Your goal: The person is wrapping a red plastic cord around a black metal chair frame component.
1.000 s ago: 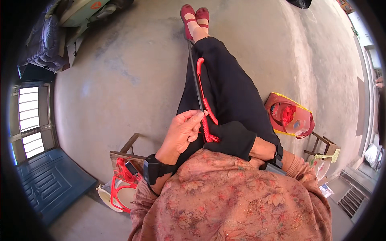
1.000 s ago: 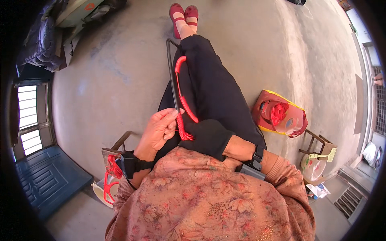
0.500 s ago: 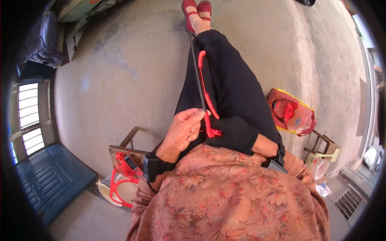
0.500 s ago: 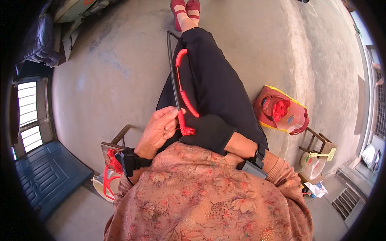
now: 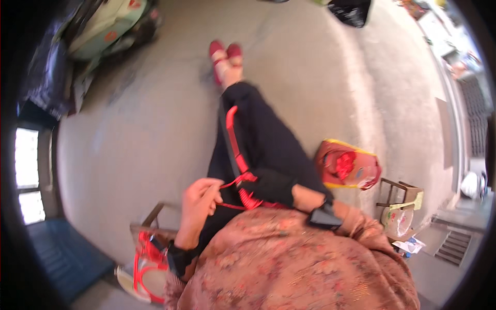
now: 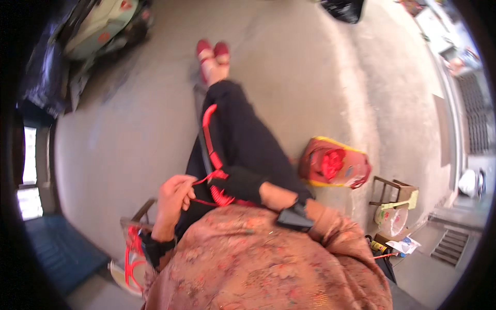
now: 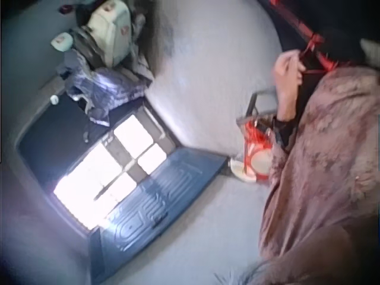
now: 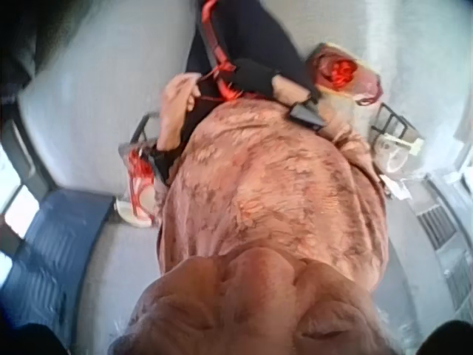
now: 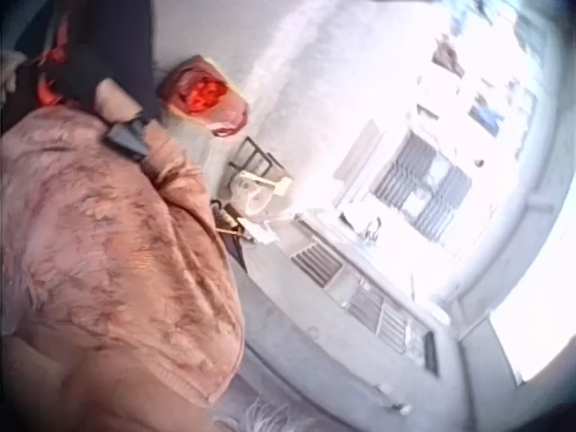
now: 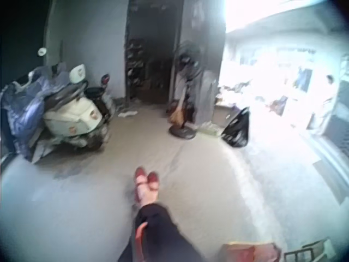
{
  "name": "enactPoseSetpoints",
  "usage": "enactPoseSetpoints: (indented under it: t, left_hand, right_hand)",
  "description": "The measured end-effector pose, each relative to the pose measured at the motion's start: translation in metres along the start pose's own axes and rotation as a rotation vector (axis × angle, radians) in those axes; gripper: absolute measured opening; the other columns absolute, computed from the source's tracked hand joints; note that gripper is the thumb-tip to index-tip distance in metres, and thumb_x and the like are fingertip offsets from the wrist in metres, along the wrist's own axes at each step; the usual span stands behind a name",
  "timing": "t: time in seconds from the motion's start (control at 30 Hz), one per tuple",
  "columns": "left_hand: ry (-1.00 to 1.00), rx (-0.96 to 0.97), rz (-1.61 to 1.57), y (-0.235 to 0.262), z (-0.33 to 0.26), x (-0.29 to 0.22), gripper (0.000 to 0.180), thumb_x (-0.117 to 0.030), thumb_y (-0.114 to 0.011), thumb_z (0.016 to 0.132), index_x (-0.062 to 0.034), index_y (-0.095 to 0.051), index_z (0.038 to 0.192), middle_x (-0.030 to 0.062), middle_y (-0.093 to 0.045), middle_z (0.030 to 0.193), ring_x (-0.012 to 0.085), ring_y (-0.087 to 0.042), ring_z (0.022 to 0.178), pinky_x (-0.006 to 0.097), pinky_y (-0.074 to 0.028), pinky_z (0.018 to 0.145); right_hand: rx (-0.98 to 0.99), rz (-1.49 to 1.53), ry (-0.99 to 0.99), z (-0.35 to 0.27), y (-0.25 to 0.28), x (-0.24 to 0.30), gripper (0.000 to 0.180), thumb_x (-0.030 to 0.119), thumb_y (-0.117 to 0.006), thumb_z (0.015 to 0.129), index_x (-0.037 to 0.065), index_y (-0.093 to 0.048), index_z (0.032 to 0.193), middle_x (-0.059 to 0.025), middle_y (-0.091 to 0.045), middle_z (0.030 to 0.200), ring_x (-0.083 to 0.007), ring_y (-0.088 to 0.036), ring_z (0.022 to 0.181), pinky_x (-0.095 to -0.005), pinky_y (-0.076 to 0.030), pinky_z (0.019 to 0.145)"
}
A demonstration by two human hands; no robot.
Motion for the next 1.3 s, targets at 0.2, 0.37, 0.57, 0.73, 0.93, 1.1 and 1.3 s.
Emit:
enactPoseSetpoints:
  t: [0.2,0.37,0.57,0.73,0.93,1.1,1.3]
  left_hand:
    - [-0.606,-0.390,0.989,0.016,0.008,-0.057,0.023,-0.003,-0.062,0.080,-0.0017,-0.058,0.102,0.0157,-0.059,0.094,0.0310,-0.059,0.086,0.041,-0.047,0.075]
    - [-0.753,-0.469,1.234,0.001,0.023,-0.057,0.018,-0.004,-0.058,0.082,-0.0009,-0.060,0.100,0.0185,-0.061,0.095,0.0358,-0.059,0.087,0.041,-0.048,0.077]
    - [-0.702,-0.502,1.284,-0.015,0.037,-0.062,0.018,-0.005,-0.062,0.078,-0.0032,-0.063,0.096,0.0186,-0.063,0.090,0.0369,-0.061,0.085,0.043,-0.049,0.073]
    - [-0.605,-0.507,1.335,-0.016,0.040,-0.064,0.019,-0.004,-0.064,0.075,-0.0035,-0.064,0.094,0.0194,-0.064,0.087,0.0377,-0.062,0.084,0.044,-0.049,0.071]
    - [-0.518,-0.471,1.331,0.009,0.057,-0.041,0.020,-0.007,-0.065,0.076,-0.0019,-0.061,0.095,0.0184,-0.063,0.083,0.0382,-0.061,0.078,0.046,-0.049,0.069]
    - [-0.572,-0.423,1.065,0.007,0.059,-0.055,0.019,-0.008,-0.064,0.081,-0.0009,-0.061,0.098,0.0149,-0.064,0.074,0.0316,-0.062,0.064,0.039,-0.049,0.059]
    - [-0.279,-0.245,0.068,0.018,0.077,-0.028,0.012,-0.017,-0.057,0.093,-0.0062,-0.059,0.098,0.0011,-0.060,0.072,0.0049,-0.053,0.058,0.018,-0.042,0.045]
  right_hand:
    - [-0.503,-0.187,0.341,-0.018,0.025,0.027,0.046,0.043,-0.071,0.076,0.005,-0.062,0.099,-0.0210,-0.064,0.091,-0.0362,-0.063,0.088,-0.0414,-0.049,0.076]
    - [-0.180,-0.252,0.534,-0.040,-0.008,0.098,0.035,0.035,-0.070,0.072,0.005,-0.062,0.088,-0.0161,-0.061,0.074,-0.0330,-0.061,0.068,-0.0404,-0.047,0.060]
    - [0.093,-0.360,0.660,-0.027,-0.056,0.105,0.038,0.029,-0.071,0.068,0.010,-0.059,0.099,-0.0137,-0.060,0.077,-0.0305,-0.061,0.068,-0.0381,-0.047,0.061]
    - [0.116,-0.273,0.759,-0.016,-0.085,0.093,0.043,0.033,-0.071,0.069,0.011,-0.058,0.103,-0.0117,-0.062,0.078,-0.0269,-0.063,0.070,-0.0364,-0.048,0.062]
    - [0.106,-0.370,0.919,-0.030,-0.097,0.103,0.054,0.047,-0.072,0.070,0.013,-0.061,0.110,-0.0146,-0.066,0.081,-0.0291,-0.064,0.070,-0.0380,-0.050,0.063]
    - [0.313,0.012,0.698,-0.024,-0.092,0.096,0.036,0.030,-0.070,0.069,0.012,-0.057,0.098,-0.0074,-0.062,0.078,-0.0215,-0.063,0.073,-0.0338,-0.047,0.063]
    - [0.293,-0.127,0.556,-0.012,-0.093,0.088,0.036,0.032,-0.070,0.071,0.012,-0.055,0.097,-0.0051,-0.061,0.078,-0.0186,-0.062,0.073,-0.0322,-0.047,0.064]
Point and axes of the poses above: each hand's wrist, its own z-axis towards the middle knuckle, its own y-axis out of the back of the hand, x = y × z, the point moved 9 cm from there along z, towards the middle knuckle
